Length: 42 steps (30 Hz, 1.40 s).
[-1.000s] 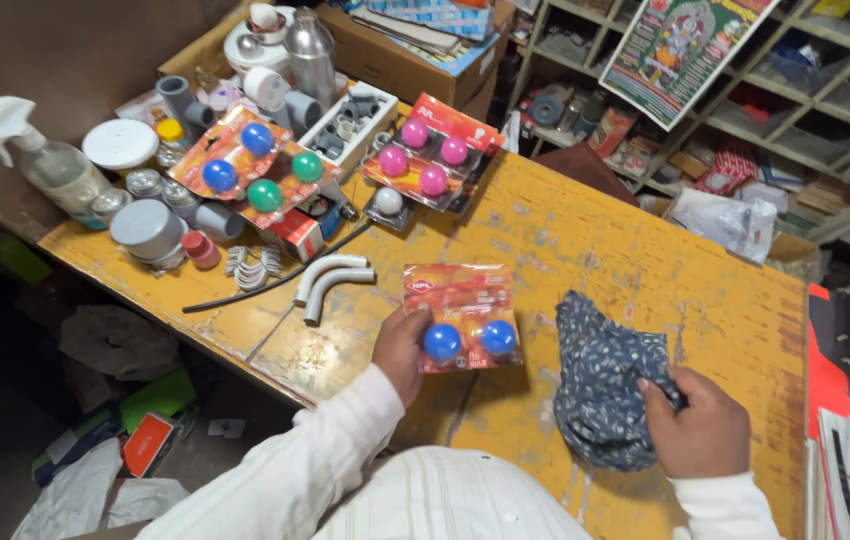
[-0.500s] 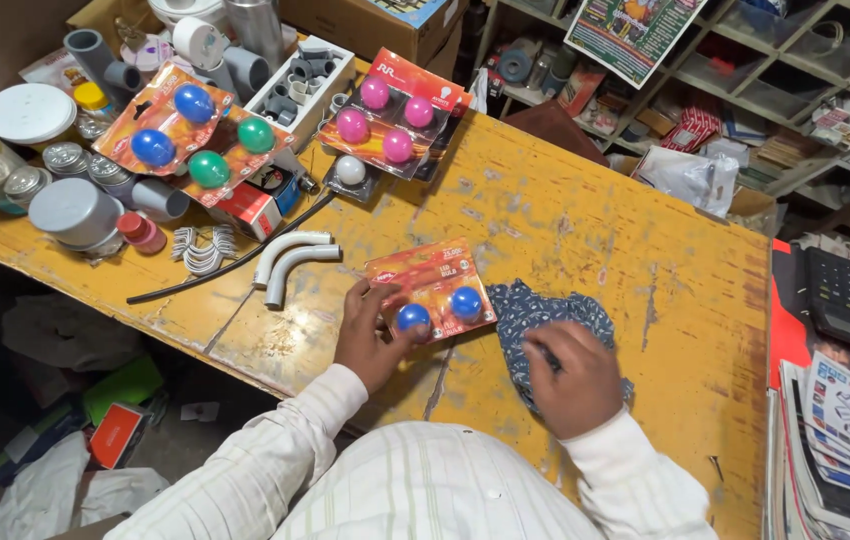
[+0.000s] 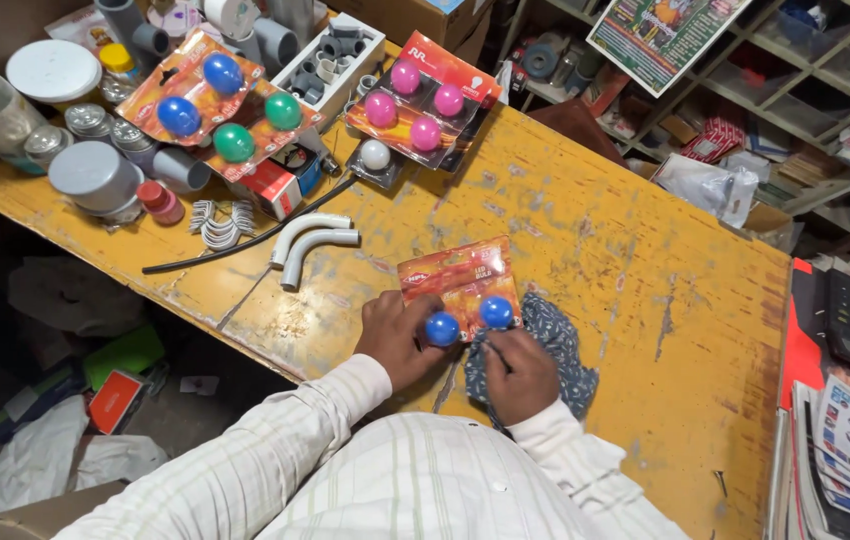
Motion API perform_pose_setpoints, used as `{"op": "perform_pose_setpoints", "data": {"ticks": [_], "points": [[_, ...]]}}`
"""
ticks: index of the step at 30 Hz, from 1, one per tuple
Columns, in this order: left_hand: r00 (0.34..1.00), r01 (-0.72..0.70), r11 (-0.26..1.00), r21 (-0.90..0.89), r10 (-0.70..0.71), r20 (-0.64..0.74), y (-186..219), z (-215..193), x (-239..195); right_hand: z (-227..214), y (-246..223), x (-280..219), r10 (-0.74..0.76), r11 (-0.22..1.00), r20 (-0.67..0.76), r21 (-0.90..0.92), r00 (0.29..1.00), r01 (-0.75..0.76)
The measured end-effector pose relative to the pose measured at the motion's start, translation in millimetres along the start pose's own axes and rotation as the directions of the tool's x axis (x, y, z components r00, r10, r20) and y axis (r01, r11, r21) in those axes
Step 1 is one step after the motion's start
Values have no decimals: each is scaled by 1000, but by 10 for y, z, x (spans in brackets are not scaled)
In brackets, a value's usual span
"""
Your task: The recorder is opening and organizing various electrical components like light bulbs and cable clips on a shop counter.
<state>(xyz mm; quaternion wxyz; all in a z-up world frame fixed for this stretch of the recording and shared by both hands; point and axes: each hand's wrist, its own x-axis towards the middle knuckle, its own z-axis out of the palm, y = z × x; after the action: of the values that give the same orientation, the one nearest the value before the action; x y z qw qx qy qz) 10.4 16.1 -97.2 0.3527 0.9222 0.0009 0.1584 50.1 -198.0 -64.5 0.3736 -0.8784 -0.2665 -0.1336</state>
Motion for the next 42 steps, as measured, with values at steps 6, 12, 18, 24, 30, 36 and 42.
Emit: {"op": "perform_pose_setpoints", "data": {"ticks": [6,12,18,24,30,36,42], "points": [[992,-127,989,71,125,35,36,-54,-7,173,-57,46,-201,976,67,-67,977,205],[994,-107,994,31,106,23,80,-68,10,213,-92,33,-183,940,183,-255,966,227],[994,-65,997,45,61,88,89,-91,47,226,-5,-21,-76,937,299,-303,951,171],[993,-79,997,16,78,86,41,-54,36,249,33,-16,-146,924,234,-316,961,217],[991,-96,994,56,91,94,14,-20,70,269,76,-11,-140,920,261,-323,955,223],[991,-64,995,71,55,122,23,-36,52,426,234,-102,-124,945,233,-269,965,187],[986,-14,996,83,0,169,57,-45,46,494,330,-117,-175,964,157,-175,972,202]]}}
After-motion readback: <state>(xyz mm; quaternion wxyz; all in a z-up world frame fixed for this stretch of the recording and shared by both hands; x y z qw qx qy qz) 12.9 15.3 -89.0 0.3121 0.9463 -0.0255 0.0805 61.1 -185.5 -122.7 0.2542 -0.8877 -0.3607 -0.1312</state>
